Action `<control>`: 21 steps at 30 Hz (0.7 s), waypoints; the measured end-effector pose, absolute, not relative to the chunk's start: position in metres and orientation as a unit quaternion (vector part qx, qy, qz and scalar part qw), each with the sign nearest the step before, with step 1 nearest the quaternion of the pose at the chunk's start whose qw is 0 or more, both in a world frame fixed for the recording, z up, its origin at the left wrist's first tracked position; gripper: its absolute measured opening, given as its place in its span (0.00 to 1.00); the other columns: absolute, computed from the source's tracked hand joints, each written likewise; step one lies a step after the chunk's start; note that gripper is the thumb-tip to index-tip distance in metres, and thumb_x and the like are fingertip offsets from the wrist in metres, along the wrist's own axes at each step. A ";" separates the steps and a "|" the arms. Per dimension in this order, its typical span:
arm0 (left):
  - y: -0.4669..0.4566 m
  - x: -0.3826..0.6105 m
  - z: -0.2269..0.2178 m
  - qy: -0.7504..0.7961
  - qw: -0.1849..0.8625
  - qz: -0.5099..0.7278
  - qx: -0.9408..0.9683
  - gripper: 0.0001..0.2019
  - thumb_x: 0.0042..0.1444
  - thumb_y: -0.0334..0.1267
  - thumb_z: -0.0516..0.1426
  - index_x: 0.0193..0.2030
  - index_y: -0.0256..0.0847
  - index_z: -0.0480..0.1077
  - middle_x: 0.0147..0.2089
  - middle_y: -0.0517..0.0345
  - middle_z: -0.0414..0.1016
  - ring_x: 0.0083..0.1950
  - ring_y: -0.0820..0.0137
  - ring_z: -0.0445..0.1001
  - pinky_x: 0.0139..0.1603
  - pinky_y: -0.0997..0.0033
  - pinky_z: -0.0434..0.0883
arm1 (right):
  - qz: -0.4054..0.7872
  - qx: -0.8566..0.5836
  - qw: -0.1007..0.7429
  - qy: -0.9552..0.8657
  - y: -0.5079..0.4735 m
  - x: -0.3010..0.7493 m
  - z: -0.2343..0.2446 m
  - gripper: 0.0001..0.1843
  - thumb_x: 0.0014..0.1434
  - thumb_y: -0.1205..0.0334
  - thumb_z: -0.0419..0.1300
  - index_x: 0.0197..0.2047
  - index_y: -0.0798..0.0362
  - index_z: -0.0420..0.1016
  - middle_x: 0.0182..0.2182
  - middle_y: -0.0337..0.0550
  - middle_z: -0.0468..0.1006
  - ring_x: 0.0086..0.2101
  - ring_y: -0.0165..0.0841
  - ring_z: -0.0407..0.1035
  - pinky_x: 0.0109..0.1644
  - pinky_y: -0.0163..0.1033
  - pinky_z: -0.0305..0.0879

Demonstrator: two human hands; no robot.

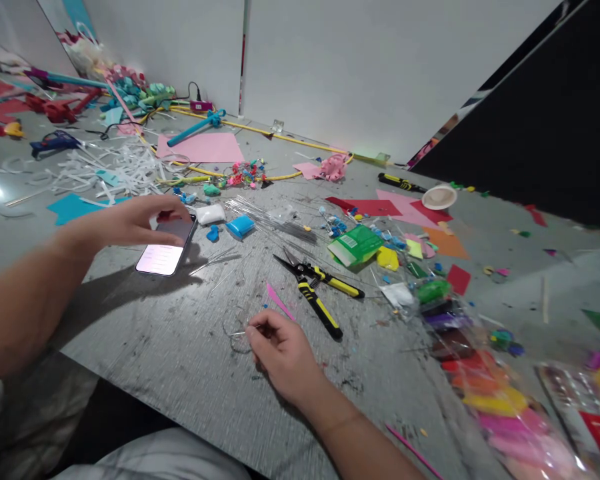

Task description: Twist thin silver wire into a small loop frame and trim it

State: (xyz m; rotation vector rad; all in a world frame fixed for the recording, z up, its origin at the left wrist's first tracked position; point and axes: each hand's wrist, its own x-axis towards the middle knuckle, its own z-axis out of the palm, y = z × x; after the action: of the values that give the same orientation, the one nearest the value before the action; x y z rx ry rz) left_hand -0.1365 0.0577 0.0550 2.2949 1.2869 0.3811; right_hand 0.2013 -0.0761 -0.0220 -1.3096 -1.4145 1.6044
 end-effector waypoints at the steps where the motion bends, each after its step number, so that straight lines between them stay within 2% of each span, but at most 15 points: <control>1: 0.049 -0.123 0.052 0.461 0.275 0.166 0.827 0.22 0.59 0.56 0.64 0.50 0.41 0.74 0.44 0.52 0.77 0.43 0.64 0.74 0.43 0.67 0.69 | 0.600 -0.498 0.318 -0.539 -0.077 0.201 -0.023 0.17 0.63 0.45 0.65 0.34 0.50 0.72 0.18 0.32 0.69 0.19 0.29 0.61 0.24 0.35 0.57; 4: 0.016 -0.076 0.033 0.405 0.460 0.215 0.760 0.26 0.57 0.53 0.67 0.55 0.40 0.70 0.45 0.52 0.78 0.41 0.67 0.76 0.41 0.67 0.72 | 0.552 -0.502 0.335 -0.575 -0.077 0.202 -0.023 0.17 0.65 0.45 0.62 0.36 0.51 0.75 0.19 0.33 0.69 0.20 0.29 0.62 0.25 0.35 0.59; 6: -0.006 -0.049 0.016 0.387 0.590 0.194 0.682 0.28 0.52 0.50 0.70 0.54 0.39 0.68 0.44 0.52 0.79 0.40 0.67 0.78 0.42 0.65 0.75 | 0.499 -0.499 0.337 -0.624 -0.076 0.202 -0.022 0.15 0.67 0.48 0.62 0.36 0.51 0.77 0.20 0.35 0.71 0.22 0.30 0.65 0.28 0.35 0.61; 8: -0.020 -0.032 0.001 0.364 0.673 0.183 0.618 0.24 0.53 0.47 0.70 0.51 0.39 0.69 0.38 0.54 0.79 0.37 0.67 0.79 0.41 0.64 0.76 | 0.438 -0.488 0.337 -0.676 -0.074 0.202 -0.021 0.14 0.67 0.53 0.61 0.34 0.51 0.78 0.23 0.37 0.75 0.25 0.31 0.68 0.31 0.36 0.63; 11: -0.027 -0.022 -0.010 0.372 0.705 0.159 0.582 0.16 0.56 0.45 0.68 0.42 0.39 0.71 0.29 0.58 0.77 0.32 0.69 0.78 0.36 0.67 0.76 | 0.365 -0.474 0.330 -0.731 -0.072 0.202 -0.021 0.13 0.68 0.56 0.60 0.32 0.51 0.78 0.26 0.39 0.77 0.27 0.32 0.69 0.33 0.37 0.64; 16: -0.027 -0.022 -0.007 0.409 0.665 0.136 0.610 0.09 0.56 0.39 0.65 0.42 0.38 0.75 0.23 0.64 0.74 0.24 0.72 0.73 0.27 0.74 0.68 | 0.267 -0.463 0.302 -0.789 -0.073 0.199 -0.025 0.12 0.70 0.59 0.59 0.33 0.50 0.76 0.26 0.39 0.77 0.27 0.32 0.69 0.32 0.38 0.62; 21: -0.026 -0.020 -0.001 0.417 0.663 0.122 0.610 0.08 0.53 0.34 0.63 0.40 0.37 0.77 0.21 0.66 0.71 0.22 0.74 0.70 0.26 0.75 0.66 | 0.147 -0.424 0.271 -0.852 -0.080 0.195 -0.027 0.15 0.72 0.64 0.54 0.33 0.51 0.74 0.27 0.45 0.79 0.29 0.36 0.72 0.36 0.41 0.63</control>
State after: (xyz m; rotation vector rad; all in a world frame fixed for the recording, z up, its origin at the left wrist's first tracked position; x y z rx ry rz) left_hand -0.0198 -0.0260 -0.0012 1.3777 0.9424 0.2754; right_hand 0.1954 -0.0799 -0.0266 -1.1418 -2.2947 0.3958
